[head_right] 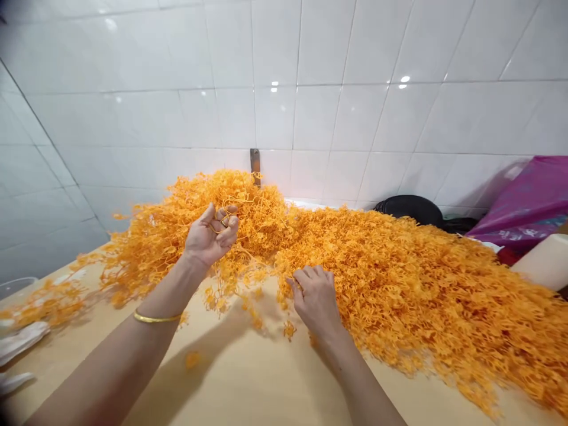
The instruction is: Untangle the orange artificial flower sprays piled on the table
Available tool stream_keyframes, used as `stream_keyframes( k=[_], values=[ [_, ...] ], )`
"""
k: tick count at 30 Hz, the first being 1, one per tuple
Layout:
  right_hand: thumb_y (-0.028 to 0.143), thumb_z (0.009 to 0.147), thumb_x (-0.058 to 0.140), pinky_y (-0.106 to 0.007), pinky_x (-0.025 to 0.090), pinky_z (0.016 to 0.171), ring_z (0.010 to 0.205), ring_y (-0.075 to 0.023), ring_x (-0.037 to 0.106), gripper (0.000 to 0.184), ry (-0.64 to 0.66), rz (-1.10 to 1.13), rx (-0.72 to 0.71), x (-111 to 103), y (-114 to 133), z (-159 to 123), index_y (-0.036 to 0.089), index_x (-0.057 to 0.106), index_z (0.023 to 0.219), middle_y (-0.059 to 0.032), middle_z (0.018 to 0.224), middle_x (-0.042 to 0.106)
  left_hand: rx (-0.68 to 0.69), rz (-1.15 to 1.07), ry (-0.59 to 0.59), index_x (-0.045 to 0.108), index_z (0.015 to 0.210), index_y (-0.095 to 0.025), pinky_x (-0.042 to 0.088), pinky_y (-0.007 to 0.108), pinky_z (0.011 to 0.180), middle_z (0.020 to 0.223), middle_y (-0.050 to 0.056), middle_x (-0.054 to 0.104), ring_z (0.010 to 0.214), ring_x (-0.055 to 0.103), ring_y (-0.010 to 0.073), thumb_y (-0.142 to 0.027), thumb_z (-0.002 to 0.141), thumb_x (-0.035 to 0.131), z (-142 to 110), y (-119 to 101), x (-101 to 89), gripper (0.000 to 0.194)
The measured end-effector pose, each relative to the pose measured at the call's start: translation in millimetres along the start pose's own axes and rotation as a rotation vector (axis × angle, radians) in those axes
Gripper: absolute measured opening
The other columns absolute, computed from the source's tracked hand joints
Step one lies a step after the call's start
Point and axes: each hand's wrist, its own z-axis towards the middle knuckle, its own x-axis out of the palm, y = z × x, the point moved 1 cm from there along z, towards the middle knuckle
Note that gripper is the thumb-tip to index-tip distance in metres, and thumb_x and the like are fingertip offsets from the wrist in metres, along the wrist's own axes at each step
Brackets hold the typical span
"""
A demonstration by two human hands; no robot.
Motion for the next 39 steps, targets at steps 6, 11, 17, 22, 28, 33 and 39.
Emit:
stream_keyframes(
  k=[6,11,17,22,28,33,39],
  values=[
    [0.048,0.07,0.054,-0.034,0.034,0.072,0.085,-0.021,0.047,0.033,-0.023,0.121,-0.05,-17.5,6.0,3.5,0.022,0.054,0.09,-0.0055,0.09,0.056,0.091,-0.091,0.015,0.056,0.078,-0.012,0.019,0.017,0.032,0.056,0.001,0.05,0.032,0.026,0.003,-0.039,0.086,0.021,7.6,7.1,27.3,0.045],
    [0.043,0.075,0.05,-0.035,0.037,0.079,0.094,-0.0215,0.048,0.029,-0.18,0.335,-0.021,-56.8,27.9,36.6,0.021,0.053,0.093,-0.0074,0.097,0.055,0.109,-0.135,0.052,0.055,0.078,-0.013,0.019,0.017,0.033,0.056,0.001,0.048,0.033,0.025,0.0029,-0.04,0.085,0.021,10.9,4.5,32.3,0.044],
    [0.039,0.074,0.052,-0.033,0.037,0.082,0.095,-0.0192,0.049,0.029,-0.034,0.566,-0.023,-52.0,55.3,74.0,0.02,0.054,0.097,-0.0059,0.1,0.056,0.092,-0.182,0.106,0.056,0.079,-0.012,0.02,0.016,0.033,0.057,0.001,0.047,0.034,0.025,0.0027,-0.039,0.086,0.022,12.7,-3.7,29.4,0.044],
    [0.022,0.076,0.045,-0.028,0.038,0.067,0.073,-0.0155,0.05,0.014,0.102,0.598,-0.03,-18.9,58.2,81.9,0.018,0.056,0.069,-0.0022,0.072,0.056,0.076,-0.24,0.093,0.056,0.08,-0.011,0.025,0.015,0.036,0.059,0.002,0.049,0.037,0.032,0.0028,-0.038,0.085,0.024,23.0,0.3,17.3,0.042],
    [0.027,0.077,0.043,-0.022,0.031,0.051,0.054,-0.0099,0.04,0.021,0.058,0.653,0.141,-13.9,38.7,85.8,0.017,0.045,0.058,0.0024,0.055,0.043,0.019,-0.142,-0.062,0.054,0.089,-0.011,0.04,0.02,0.051,0.066,0.007,0.057,0.055,0.052,0.0096,-0.041,0.083,0.032,35.2,14.2,8.0,0.037],
    [0.031,0.078,0.043,-0.022,0.034,0.052,0.057,-0.0101,0.042,0.02,-0.079,0.678,0.261,-20.6,19.4,87.5,0.017,0.046,0.063,0.0018,0.059,0.044,-0.101,0.058,-0.092,0.049,0.098,-0.012,0.041,0.022,0.051,0.07,0.008,0.061,0.056,0.055,0.0123,-0.041,0.081,0.037,36.8,29.5,7.9,0.036],
    [0.035,0.076,0.05,-0.032,0.036,0.084,0.096,-0.0176,0.048,0.034,0.152,0.764,0.05,-25.9,27.8,85.3,0.021,0.05,0.108,-0.0048,0.103,0.054,-0.123,-0.133,-0.028,0.053,0.095,-0.009,0.043,0.023,0.055,0.068,0.01,0.06,0.056,0.055,0.0122,-0.04,0.084,0.026,35.4,30.8,12.9,0.042]
  ],
)
